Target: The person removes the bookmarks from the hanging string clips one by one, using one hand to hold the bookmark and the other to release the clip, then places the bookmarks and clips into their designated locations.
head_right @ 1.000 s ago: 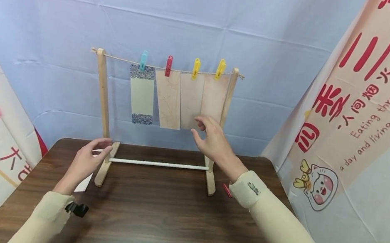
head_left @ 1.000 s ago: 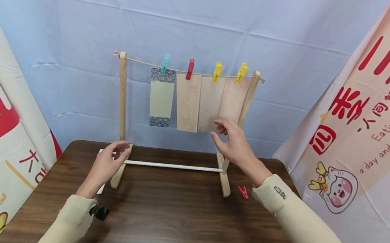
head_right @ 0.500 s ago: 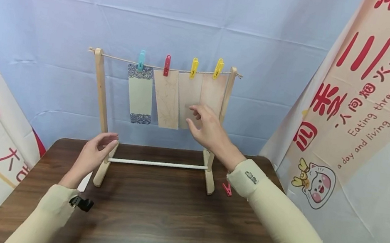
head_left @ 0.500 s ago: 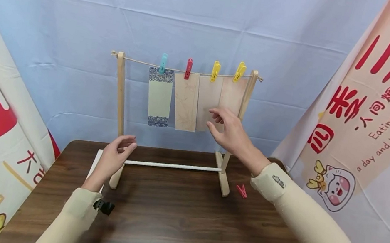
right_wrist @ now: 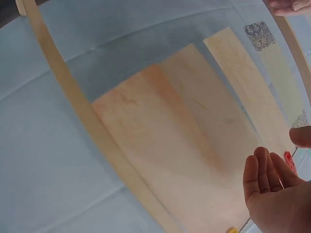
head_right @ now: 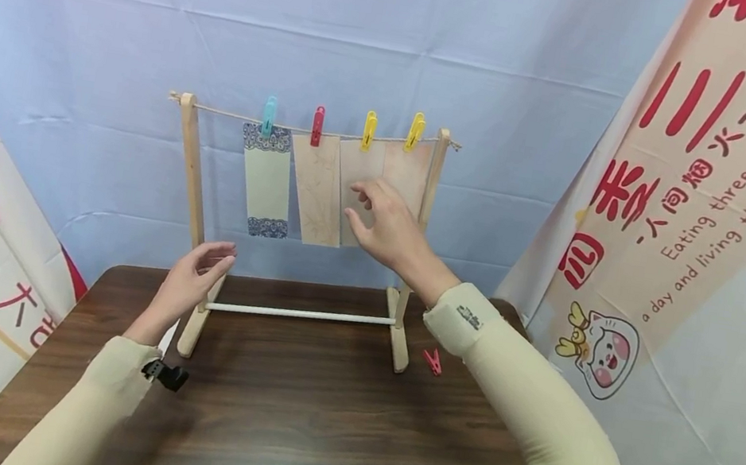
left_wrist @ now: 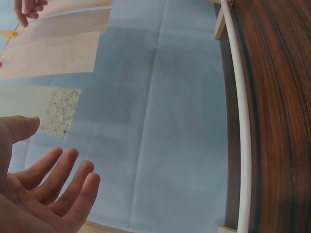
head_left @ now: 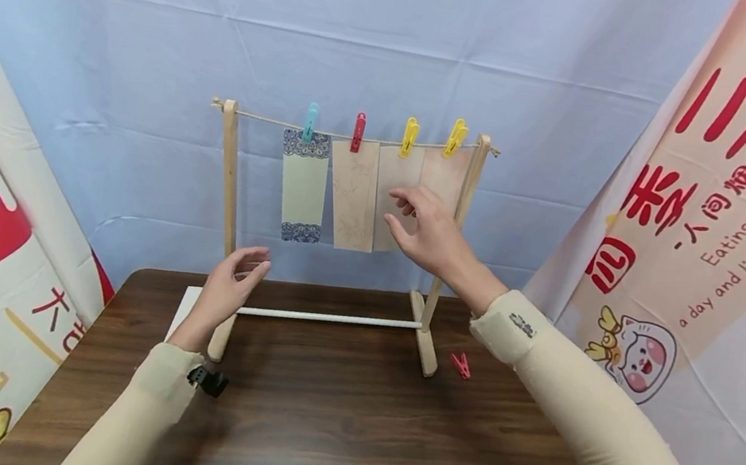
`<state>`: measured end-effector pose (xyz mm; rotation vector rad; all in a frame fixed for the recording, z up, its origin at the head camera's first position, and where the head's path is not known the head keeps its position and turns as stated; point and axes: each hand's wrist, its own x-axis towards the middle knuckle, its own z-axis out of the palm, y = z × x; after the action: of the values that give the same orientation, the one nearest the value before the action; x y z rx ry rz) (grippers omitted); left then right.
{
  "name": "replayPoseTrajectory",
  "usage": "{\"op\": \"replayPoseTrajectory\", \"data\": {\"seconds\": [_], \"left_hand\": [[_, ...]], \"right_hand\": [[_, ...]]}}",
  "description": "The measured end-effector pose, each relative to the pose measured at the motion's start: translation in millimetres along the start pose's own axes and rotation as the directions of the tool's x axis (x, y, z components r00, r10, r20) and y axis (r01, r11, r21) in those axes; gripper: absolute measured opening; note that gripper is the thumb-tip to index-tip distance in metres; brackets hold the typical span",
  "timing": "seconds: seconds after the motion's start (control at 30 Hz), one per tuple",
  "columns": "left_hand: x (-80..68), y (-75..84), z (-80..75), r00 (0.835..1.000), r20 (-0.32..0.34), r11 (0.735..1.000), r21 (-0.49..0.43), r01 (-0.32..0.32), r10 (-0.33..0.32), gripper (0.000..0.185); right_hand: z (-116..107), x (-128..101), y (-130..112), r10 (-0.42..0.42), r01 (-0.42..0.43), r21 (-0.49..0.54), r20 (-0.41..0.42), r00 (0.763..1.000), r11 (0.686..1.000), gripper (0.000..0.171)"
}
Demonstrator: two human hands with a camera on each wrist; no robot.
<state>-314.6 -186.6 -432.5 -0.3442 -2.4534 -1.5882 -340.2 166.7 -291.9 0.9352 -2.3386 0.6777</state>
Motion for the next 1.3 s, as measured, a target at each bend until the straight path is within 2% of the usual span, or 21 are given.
{"op": "replayPoseTrajectory", "data": {"seconds": [0.23,0.6,0.97,1.3], "left_hand": [[8.1,2.9,2.2,1.000,0.012,1.000,0.011,0.022,-0.023,0.052],[20.2,5.7,3.8,1.000,0.004,1.000,-0.005,-0.001,0.001,0.056],[31.2,3.8,6.1,1.000,0.019,1.000,-0.023,-0.004,0.004,0.061],[34.2,6.5,10.6,0.999,0.016,0.999,-0.040,-0.032,0.033,0.053]], "right_hand": [[-3.1,9.3,-5.4,-0.010,0.010,-0.012,-0.009,1.000,1.000,0.039],[-10.1,29.2,-15.5,-0.079,0.079,-0.016,-0.042,0.996,0.997,0.038],[-16.9,52.7,-33.6,-0.060,0.060,-0.034,-0.014,0.998,0.998,0.041],[-16.7,71.9,-44.4,-0.097,0.097,-0.032,-0.022,0.995,0.995,0.036]]}}
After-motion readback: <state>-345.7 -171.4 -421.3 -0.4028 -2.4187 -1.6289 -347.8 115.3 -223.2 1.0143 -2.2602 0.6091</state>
